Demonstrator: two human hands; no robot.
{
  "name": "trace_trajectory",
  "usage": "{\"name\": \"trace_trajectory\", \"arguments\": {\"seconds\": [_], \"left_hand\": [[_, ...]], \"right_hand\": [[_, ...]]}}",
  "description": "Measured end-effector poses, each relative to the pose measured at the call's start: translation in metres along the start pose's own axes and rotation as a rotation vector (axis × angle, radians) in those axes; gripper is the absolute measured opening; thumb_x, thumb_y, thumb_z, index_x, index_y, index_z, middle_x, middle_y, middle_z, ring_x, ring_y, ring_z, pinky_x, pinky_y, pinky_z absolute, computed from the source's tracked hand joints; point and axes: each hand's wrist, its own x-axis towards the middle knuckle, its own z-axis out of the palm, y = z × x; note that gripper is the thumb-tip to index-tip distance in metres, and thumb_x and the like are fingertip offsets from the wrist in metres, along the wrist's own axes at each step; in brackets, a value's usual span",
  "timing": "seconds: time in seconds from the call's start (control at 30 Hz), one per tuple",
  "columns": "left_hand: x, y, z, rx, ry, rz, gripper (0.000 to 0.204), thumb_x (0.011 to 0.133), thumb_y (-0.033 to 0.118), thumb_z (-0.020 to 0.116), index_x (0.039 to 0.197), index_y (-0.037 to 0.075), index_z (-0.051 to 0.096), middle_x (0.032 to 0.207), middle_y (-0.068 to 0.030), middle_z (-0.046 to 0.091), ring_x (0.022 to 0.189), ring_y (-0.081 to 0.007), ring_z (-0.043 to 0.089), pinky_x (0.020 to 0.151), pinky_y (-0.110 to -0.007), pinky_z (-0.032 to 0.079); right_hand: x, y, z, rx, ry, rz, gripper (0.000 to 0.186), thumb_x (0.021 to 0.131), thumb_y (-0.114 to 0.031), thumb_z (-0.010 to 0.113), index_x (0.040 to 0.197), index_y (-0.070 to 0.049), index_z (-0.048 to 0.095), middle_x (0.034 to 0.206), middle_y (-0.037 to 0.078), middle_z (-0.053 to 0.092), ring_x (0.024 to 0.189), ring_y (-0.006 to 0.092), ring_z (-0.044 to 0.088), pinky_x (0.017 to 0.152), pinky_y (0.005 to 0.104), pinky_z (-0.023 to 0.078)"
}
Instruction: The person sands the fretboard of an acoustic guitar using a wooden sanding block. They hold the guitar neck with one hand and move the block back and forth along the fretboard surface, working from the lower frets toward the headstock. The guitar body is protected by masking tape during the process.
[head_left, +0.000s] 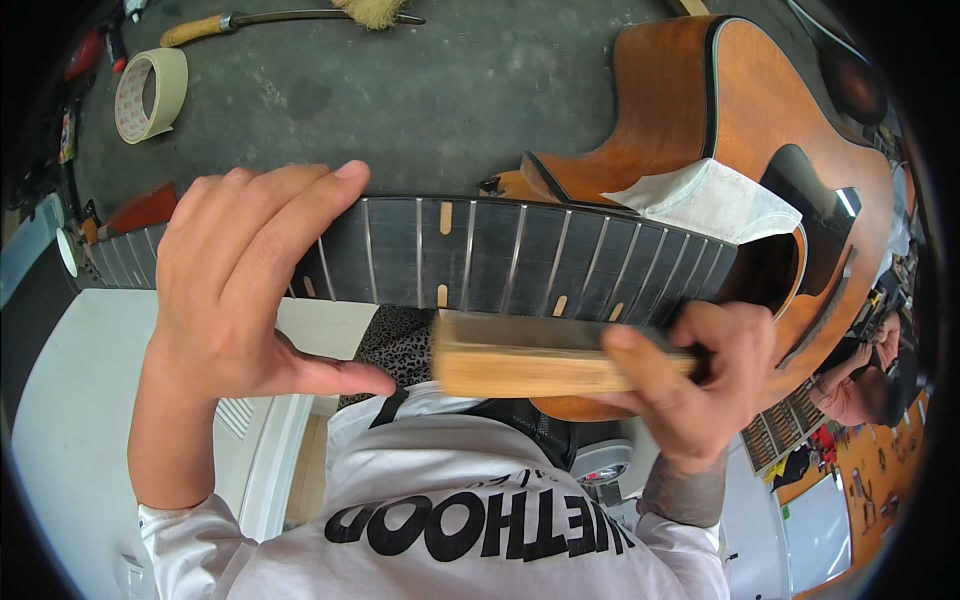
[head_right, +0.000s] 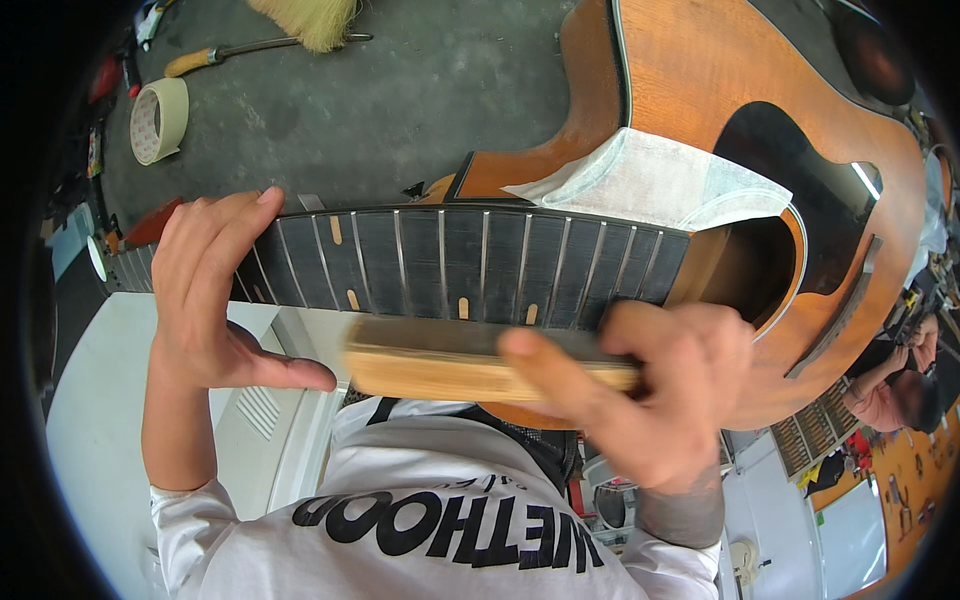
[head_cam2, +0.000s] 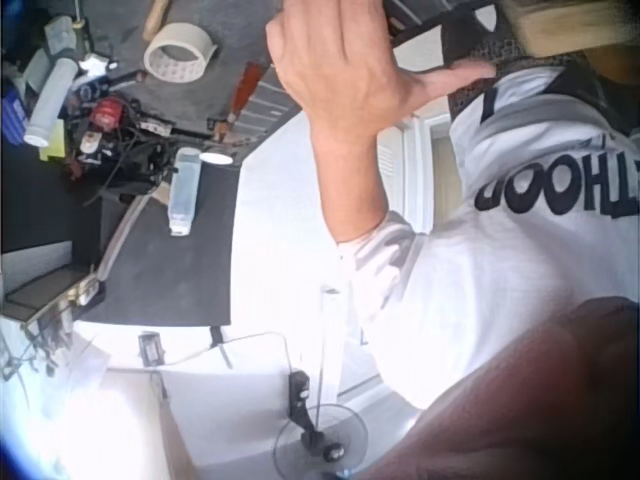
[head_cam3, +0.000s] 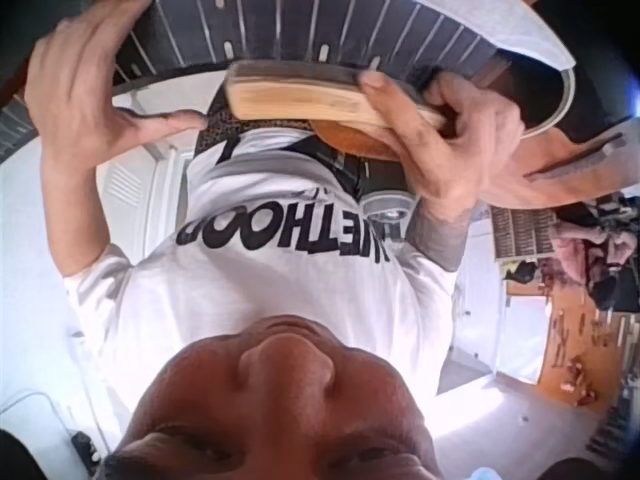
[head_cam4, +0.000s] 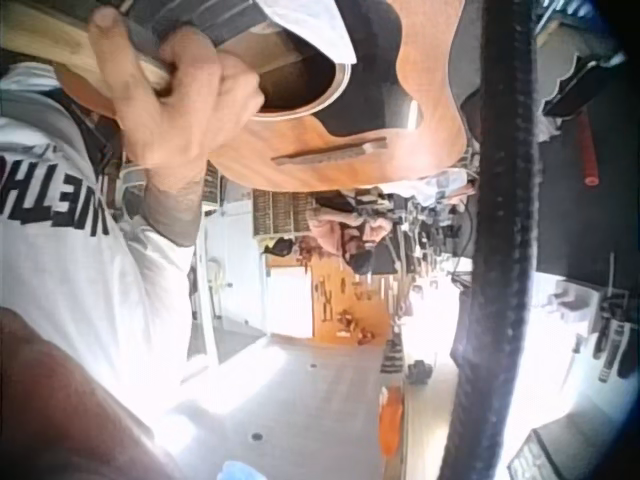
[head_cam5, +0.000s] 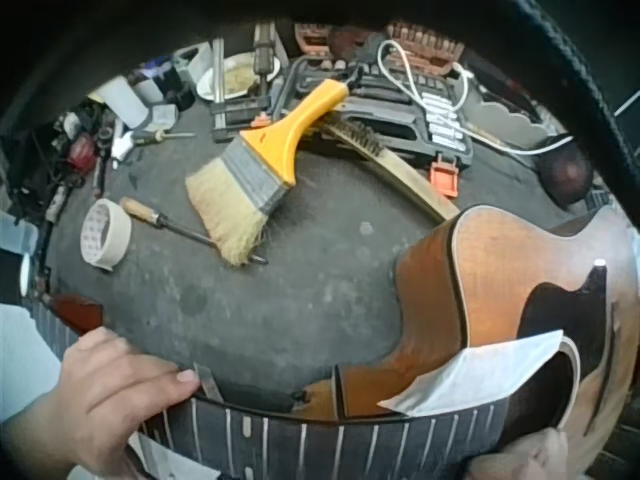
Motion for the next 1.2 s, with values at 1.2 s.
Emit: {"name": "trace_trajectory", "arguments": {"seconds": [1.2], "left_hand": [[-0.001,-0.002,0.000,-0.036,0.024,0.032,0.113,0.052,0.076,0.083,0.127,-0.006,0.063,0.104,-0.0179,0.069,0.075,-0.0279,0.060,0.066,-0.038,0.042]], "right_hand": [[0.026,-0.033,0.015,0.008,-0.036,-0.031,0.046,0.066,-0.033,0.076,0.112,-0.034,0.081,0.086,-0.005,0.052,0.078,0.0157,0.045,0.071,0.0302,0.034]]}}
